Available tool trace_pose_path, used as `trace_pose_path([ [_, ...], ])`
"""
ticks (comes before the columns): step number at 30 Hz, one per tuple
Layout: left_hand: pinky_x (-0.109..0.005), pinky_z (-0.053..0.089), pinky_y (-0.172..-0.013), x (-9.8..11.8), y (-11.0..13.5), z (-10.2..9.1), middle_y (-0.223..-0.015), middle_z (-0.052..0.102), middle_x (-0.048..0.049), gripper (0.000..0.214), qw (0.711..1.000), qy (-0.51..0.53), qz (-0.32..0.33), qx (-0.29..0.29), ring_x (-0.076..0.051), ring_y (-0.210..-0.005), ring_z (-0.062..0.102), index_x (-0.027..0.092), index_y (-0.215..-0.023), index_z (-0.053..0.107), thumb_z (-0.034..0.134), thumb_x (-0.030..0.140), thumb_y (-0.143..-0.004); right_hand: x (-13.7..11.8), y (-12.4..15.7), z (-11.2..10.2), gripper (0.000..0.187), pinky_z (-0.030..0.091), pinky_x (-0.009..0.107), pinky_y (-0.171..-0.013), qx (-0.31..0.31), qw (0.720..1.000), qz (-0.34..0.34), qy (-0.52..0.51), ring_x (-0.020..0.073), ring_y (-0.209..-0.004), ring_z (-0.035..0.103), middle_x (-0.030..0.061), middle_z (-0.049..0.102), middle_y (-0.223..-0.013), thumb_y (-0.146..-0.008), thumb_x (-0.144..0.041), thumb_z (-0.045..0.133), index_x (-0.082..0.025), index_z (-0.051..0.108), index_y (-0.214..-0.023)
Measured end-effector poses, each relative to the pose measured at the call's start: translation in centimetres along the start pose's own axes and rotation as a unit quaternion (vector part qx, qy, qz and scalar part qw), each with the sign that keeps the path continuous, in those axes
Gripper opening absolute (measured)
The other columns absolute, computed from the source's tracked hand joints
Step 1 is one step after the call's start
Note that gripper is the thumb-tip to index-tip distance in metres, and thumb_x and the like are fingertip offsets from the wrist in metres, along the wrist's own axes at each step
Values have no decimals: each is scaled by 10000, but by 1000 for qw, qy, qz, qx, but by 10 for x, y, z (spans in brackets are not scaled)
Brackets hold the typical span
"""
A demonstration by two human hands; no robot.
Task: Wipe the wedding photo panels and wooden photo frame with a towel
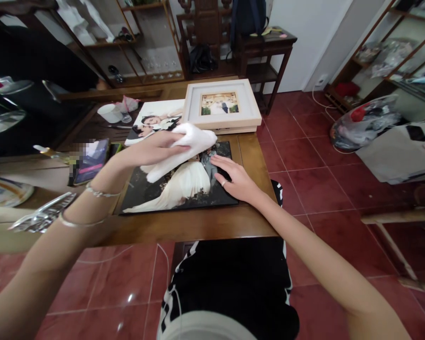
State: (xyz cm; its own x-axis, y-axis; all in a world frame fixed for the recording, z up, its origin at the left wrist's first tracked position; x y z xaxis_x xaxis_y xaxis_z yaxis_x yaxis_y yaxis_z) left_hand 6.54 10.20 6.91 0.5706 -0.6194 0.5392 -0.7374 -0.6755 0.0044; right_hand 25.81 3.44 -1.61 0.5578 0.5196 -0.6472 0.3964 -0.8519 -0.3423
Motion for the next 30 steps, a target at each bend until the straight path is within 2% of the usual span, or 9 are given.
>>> trace_pose_path([
  [6,-284,362,-693,31,-42,26,-777,574,-29,251,990,-34,129,-54,-156,-724,494,164,-774,550,384,281,-921,3,0,0,397,419,480,-1110,5,1000,6,20,258,-1291,549,100,617,-1352,-919,-264,503,-210,608,-1298],
  [9,-285,354,-681,48,-53,33,-763,564,-23,221,983,-36,168,-68,-149,-705,474,168,-740,523,390,234,-904,3,1,1,380,446,482,-1077,10,1000,6,24,274,-1236,588,99,655,-1292,-911,-262,506,-206,627,-1267],
  [12,-283,343,-664,54,-57,37,-742,560,-16,199,978,-55,184,-75,-144,-682,461,167,-739,529,403,200,-889,4,1,1,372,448,474,-1074,12,1000,12,25,280,-1230,592,89,665,-1282,-910,-270,503,-213,640,-1251],
  [17,-279,361,-667,36,-51,30,-743,603,-20,237,983,-101,140,-61,-150,-675,498,158,-787,606,406,199,-908,2,1,1,404,416,471,-1112,5,1000,15,5,252,-1284,555,66,630,-1343,-910,-275,505,-250,612,-1299],
  [20,-295,406,-730,24,-35,26,-838,662,-58,254,983,-150,90,-45,-182,-756,563,143,-858,661,410,151,-894,4,0,0,412,371,478,-1149,8,999,27,-24,245,-1334,511,58,594,-1392,-897,-276,533,-256,618,-1300],
  [22,-313,436,-757,24,-18,30,-908,677,-95,280,976,-211,45,-34,-212,-814,600,128,-957,676,409,99,-880,7,-1,-1,409,356,475,-1160,15,996,46,-68,243,-1337,511,46,589,-1399,-885,-286,561,-261,630,-1287],
  [26,-329,505,-716,48,19,53,-1008,660,-169,383,935,-350,-52,-29,-258,-874,659,91,-1135,640,401,1,-850,14,-3,-4,403,387,464,-1139,52,975,97,-191,241,-1299,551,31,612,-1372,-895,-330,566,-267,631,-1288],
  [28,-364,540,-723,67,31,69,-1071,655,-200,394,921,-383,-61,-28,-302,-964,669,98,-1100,664,368,-17,-867,14,-2,-5,428,363,459,-1155,68,969,113,-210,244,-1329,519,28,587,-1400,-906,-370,561,-266,608,-1318],
  [30,-433,554,-817,86,36,85,-1213,625,-231,388,914,-404,-34,-18,-353,-1132,625,102,-1100,682,364,5,-900,14,0,-5,471,313,452,-1185,67,968,122,-206,248,-1380,457,22,529,-1454,-923,-425,538,-266,565,-1365],
])
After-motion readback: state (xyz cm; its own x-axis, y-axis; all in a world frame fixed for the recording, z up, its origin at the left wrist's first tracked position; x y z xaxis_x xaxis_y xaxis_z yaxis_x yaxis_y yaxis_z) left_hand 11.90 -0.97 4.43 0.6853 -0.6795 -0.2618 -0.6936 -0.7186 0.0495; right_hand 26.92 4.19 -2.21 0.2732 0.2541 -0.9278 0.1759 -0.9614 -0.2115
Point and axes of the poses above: each hand's wrist, its own y-axis away from the middle knuckle, its own z-axis out of the palm, x = y × z, the point moved 4 cm from there along -y, towards the middle knuckle
